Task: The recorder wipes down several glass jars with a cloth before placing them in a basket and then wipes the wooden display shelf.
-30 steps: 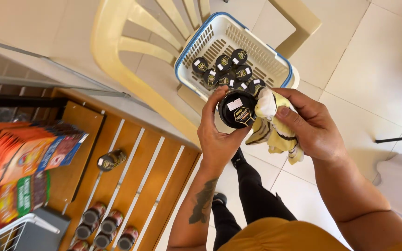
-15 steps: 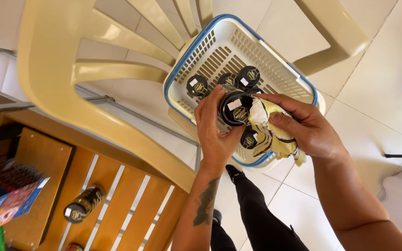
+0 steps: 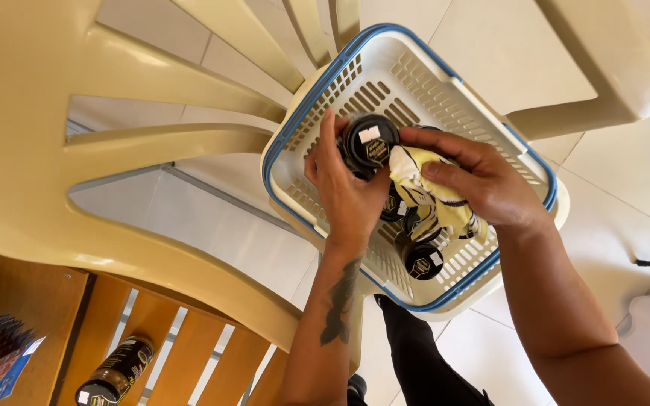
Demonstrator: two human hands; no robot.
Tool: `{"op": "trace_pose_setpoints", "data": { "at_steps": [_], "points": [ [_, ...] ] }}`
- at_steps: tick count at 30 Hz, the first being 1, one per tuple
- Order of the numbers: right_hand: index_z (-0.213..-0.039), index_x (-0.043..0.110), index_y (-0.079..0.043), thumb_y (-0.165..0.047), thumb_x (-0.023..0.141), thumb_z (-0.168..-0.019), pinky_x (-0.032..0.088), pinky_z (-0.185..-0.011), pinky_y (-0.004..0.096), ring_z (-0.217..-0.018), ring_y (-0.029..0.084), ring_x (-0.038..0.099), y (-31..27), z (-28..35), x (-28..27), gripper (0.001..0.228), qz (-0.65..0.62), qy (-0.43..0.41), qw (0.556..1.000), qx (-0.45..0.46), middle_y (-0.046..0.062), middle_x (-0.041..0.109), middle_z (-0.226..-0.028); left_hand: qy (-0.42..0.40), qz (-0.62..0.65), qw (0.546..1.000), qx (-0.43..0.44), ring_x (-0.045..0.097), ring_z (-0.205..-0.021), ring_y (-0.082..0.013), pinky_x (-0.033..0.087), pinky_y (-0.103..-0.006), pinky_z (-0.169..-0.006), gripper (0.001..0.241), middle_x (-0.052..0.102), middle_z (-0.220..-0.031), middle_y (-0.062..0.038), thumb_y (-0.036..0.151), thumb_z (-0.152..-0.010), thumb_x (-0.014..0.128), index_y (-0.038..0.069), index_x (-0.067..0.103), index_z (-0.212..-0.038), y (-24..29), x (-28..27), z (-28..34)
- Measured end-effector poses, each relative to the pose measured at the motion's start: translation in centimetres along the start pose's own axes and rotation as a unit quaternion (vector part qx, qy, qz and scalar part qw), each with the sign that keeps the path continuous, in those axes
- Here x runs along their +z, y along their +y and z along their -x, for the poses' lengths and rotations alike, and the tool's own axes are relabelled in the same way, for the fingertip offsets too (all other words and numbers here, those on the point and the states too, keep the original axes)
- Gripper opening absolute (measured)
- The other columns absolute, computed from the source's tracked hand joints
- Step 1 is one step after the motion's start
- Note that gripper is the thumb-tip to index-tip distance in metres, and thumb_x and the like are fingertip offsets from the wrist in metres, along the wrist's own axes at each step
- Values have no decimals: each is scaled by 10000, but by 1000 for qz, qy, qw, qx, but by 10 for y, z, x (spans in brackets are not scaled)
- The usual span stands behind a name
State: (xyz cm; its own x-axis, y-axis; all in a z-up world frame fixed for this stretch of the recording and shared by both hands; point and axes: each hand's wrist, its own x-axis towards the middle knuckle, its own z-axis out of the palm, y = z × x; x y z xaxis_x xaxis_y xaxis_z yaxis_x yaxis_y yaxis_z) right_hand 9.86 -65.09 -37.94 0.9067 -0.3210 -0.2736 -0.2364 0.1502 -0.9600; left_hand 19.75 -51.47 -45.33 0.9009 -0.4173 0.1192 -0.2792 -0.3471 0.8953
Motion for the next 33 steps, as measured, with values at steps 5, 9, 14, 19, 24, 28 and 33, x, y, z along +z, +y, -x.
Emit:
{"op": "trace_pose_setpoints", "data": {
  "at_steps": [5,9,14,19,24,28,33],
  "points": [
    [-1433,532,45,-62,561,-920,346,-1124,635,-1343,472,520,12,-17,3,524,-4,-7,1000,8,306,585,-1406,-11,-88,996,-7,534,-1369,-253,84,-616,-1233,937,557,-1435,-57,112,-772,902,159,364,-1537,-10,7,-9],
    [-1481,474,39,-65,568,-915,351,-1108,633,-1379,473,478,22,-26,1,583,-13,-26,999,45,306,556,-1443,-29,-125,991,-41,518,-1392,-243,-65,-657,-1215,793,552,-1435,-42,71,-801,855,183,431,-1462,-18,13,-4],
    [-1490,466,14,-77,568,-924,349,-1117,613,-1393,422,472,39,-34,1,582,-43,-28,996,70,286,562,-1445,-36,-196,978,-60,487,-1401,-261,-112,-714,-1164,747,627,-1345,-70,18,-787,804,169,460,-1432,-34,18,-6],
    [-1455,472,13,-67,579,-903,334,-1107,662,-1394,475,454,52,-43,-1,568,-72,-41,994,75,328,543,-1444,-64,-260,962,-58,420,-1444,-222,-121,-725,-1153,700,668,-1316,-33,-39,-819,697,198,457,-1432,-29,14,-11],
    [-1316,546,6,-71,592,-889,512,-984,499,-1210,328,619,76,-46,-3,437,-136,-31,982,127,238,620,-1379,-114,-329,936,-55,346,-1490,-280,-113,-767,-1116,622,606,-1409,-81,-42,-924,537,160,384,-1492,-22,9,-11],
    [-1320,545,10,-77,577,-894,489,-1021,464,-1253,298,598,75,-42,1,436,-147,-32,979,136,216,608,-1404,-113,-363,924,-49,257,-1526,-302,-101,-769,-1116,648,496,-1521,-84,-10,-941,517,140,336,-1545,-40,13,-8],
    [-1349,551,29,-88,562,-929,501,-1004,481,-1237,294,598,67,-28,5,436,-182,9,977,108,231,556,-1467,-103,-348,932,-7,244,-1539,-338,-75,-759,-1115,908,369,-1623,-125,333,-877,785,88,290,-1597,-50,5,-1]
  ]
}}
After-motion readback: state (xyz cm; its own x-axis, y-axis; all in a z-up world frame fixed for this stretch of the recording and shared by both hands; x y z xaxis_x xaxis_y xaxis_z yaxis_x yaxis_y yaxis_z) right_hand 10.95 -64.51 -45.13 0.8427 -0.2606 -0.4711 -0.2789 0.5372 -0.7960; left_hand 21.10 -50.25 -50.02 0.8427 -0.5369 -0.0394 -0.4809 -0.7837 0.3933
